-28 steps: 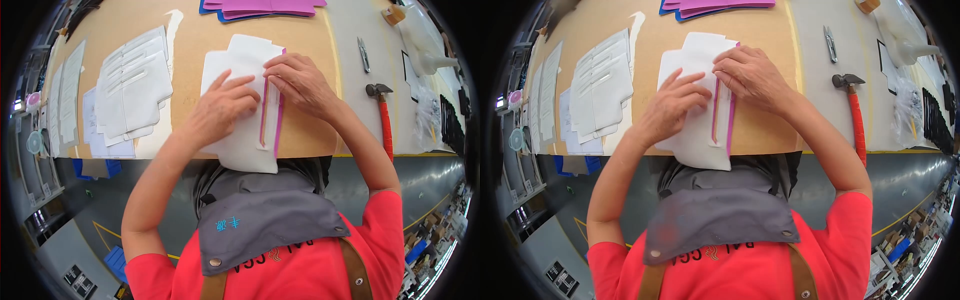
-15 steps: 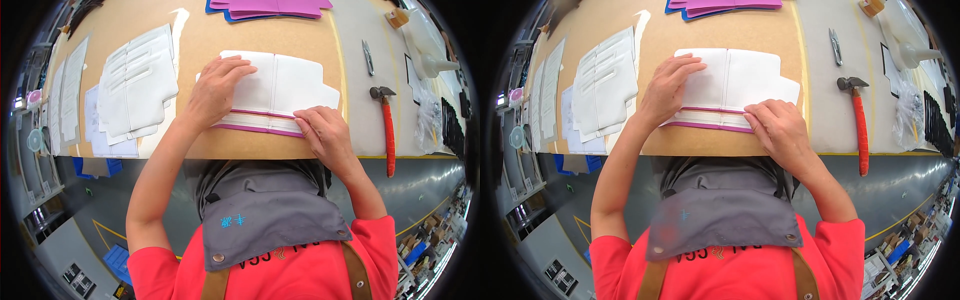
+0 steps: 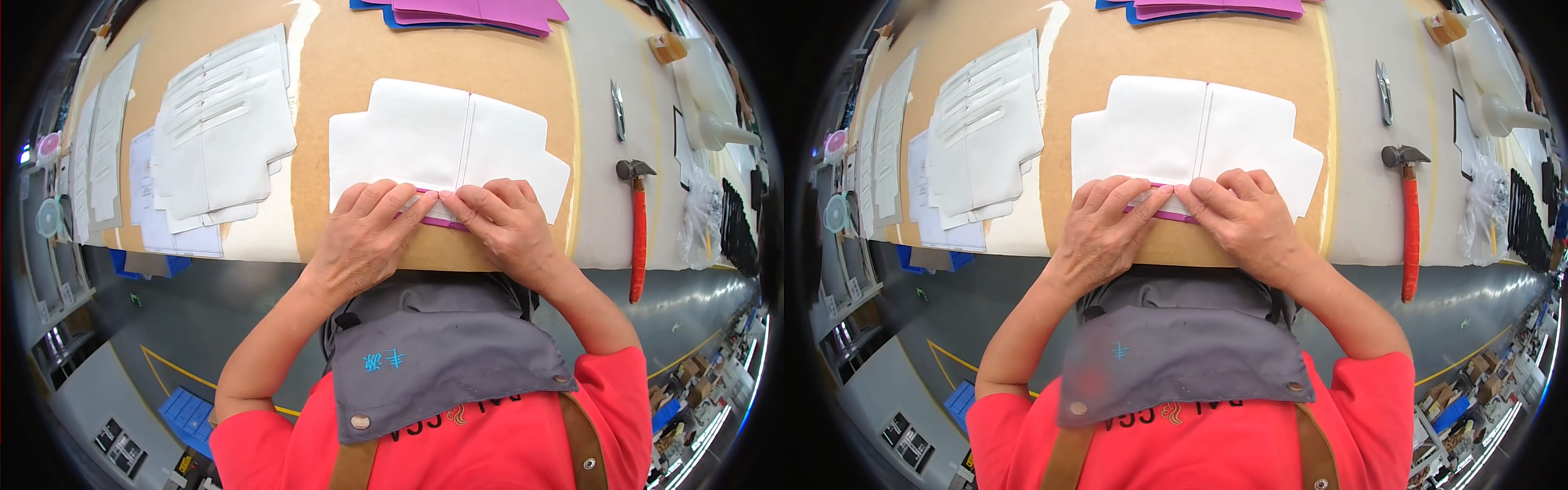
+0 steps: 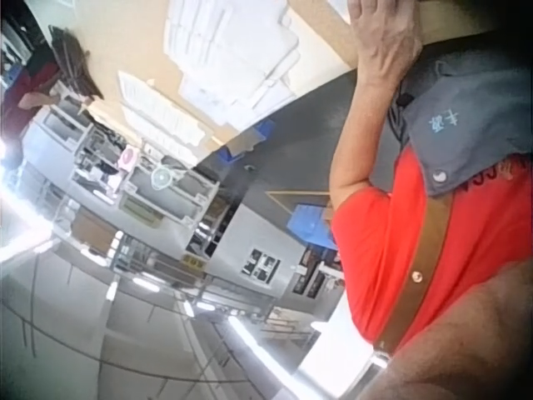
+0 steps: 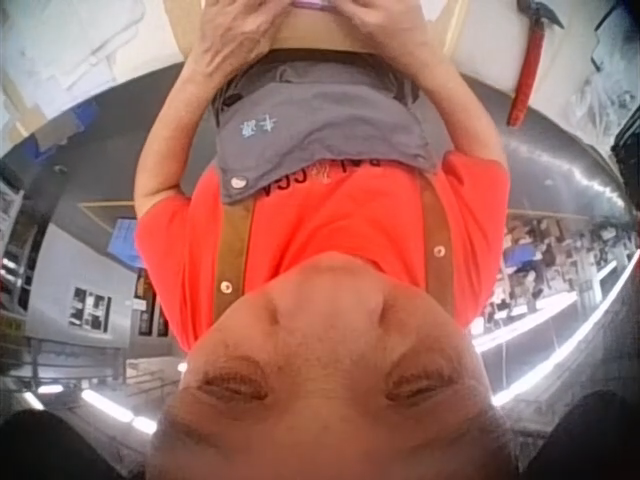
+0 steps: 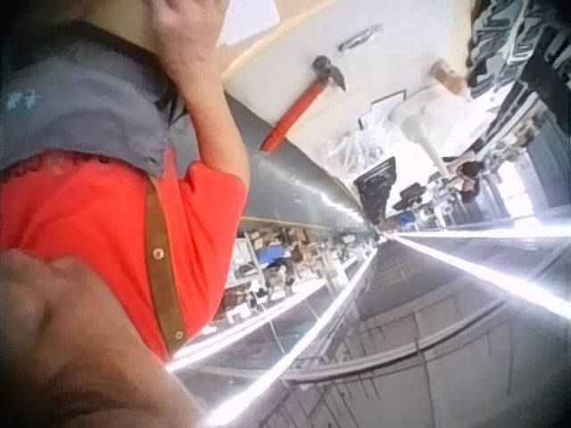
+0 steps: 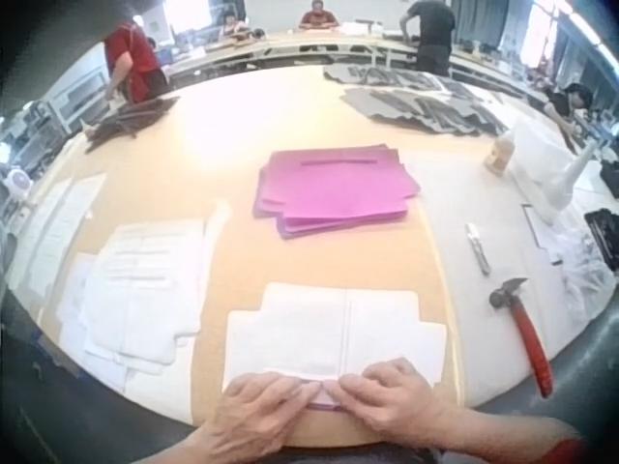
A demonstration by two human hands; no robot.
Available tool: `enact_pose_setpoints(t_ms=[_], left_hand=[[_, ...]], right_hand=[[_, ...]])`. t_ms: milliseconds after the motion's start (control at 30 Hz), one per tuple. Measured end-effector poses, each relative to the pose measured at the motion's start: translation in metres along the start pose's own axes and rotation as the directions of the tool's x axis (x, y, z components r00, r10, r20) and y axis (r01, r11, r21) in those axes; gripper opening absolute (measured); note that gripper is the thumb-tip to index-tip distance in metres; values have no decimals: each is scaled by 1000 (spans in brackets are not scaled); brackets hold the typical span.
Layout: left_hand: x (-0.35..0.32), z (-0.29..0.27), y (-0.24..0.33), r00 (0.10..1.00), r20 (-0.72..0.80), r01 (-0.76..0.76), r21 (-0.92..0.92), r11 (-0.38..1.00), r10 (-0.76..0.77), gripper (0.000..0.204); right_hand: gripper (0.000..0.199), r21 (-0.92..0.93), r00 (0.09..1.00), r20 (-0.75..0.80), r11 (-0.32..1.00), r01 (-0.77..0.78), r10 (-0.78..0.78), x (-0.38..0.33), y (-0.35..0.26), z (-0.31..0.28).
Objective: Aligning leather and fabric components around a slot and tapping with a hammer to secure adhesive.
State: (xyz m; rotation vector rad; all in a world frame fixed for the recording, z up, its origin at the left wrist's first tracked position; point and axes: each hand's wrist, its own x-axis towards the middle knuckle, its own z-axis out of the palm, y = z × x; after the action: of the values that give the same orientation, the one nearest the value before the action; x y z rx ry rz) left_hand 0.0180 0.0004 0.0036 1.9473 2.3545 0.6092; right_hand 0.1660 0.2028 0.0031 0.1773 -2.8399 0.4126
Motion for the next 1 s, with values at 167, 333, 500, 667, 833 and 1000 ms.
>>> enact_pose_setpoints(t_ms=[167,333,500,667,833,1000], left_hand=[[0,1,12,993,-2,119,18,993,-119,41],[-5,-12,3,984,-87,154,2,988,-154,37],[-26,-16,-17,892,-272,338,-130,932,-361,27],[-9,-11,-23,854,-211,399,-318,860,-475,13],[-6,-8,-27,828,-109,467,-408,785,-550,15],[0,-15,-29,844,-57,478,-374,795,-534,17]], right_hand=[[44,-56,999,31,998,23,-22,2,-6,-2],[43,108,996,9,991,-85,84,6,-1,-4],[21,349,981,-35,922,-169,193,34,-12,1],[11,295,980,-32,939,-179,196,53,-22,23],[13,249,968,7,937,-244,250,57,-28,27],[15,185,974,8,957,-224,227,63,-34,26]])
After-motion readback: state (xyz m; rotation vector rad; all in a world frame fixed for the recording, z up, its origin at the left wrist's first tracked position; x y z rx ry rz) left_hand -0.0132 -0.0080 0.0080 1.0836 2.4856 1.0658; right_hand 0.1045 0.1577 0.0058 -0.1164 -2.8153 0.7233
